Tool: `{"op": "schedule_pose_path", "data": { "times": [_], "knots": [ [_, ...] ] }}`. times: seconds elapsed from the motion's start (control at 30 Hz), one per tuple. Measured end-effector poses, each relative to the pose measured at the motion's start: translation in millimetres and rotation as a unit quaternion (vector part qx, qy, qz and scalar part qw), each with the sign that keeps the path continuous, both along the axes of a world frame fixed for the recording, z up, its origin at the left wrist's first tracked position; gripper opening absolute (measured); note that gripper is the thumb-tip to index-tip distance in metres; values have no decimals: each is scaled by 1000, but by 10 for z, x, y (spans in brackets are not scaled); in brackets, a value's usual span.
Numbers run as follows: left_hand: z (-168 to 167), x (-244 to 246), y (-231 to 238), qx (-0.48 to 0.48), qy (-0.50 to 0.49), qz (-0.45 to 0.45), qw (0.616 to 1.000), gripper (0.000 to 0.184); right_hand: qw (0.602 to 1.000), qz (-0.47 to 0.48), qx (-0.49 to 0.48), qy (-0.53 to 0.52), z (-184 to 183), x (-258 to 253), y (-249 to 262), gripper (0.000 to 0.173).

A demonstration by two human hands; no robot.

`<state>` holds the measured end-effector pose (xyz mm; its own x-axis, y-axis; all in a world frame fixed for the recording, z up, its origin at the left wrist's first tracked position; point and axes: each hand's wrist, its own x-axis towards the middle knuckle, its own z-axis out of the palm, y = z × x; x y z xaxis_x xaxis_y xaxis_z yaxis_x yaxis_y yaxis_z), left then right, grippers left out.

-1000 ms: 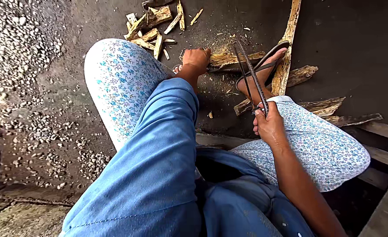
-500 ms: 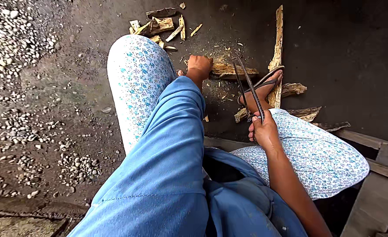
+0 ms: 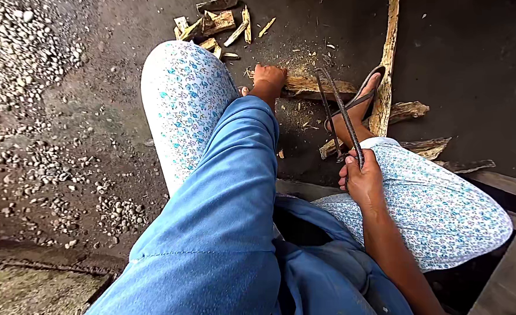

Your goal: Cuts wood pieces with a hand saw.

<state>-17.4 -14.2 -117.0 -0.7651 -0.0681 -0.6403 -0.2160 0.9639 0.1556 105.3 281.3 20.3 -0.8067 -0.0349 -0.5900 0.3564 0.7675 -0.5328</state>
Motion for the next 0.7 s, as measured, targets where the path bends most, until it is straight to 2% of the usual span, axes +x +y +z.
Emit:
{"op": "schedule_pose_path", "data": {
  "times": [0.23, 0.43, 0.7],
  "knots": [
    [-40, -13, -21, 8, -22, 10, 1000, 51, 1000, 10, 13, 14, 2, 83, 16, 30],
    [-69, 7, -21, 10, -19, 18, 1000, 52, 999, 25, 36, -17, -29, 3, 6, 31],
    [-45, 23, -23, 19, -29, 26, 999, 55, 995, 54, 77, -41, 136, -90, -68, 31]
  ]
}}
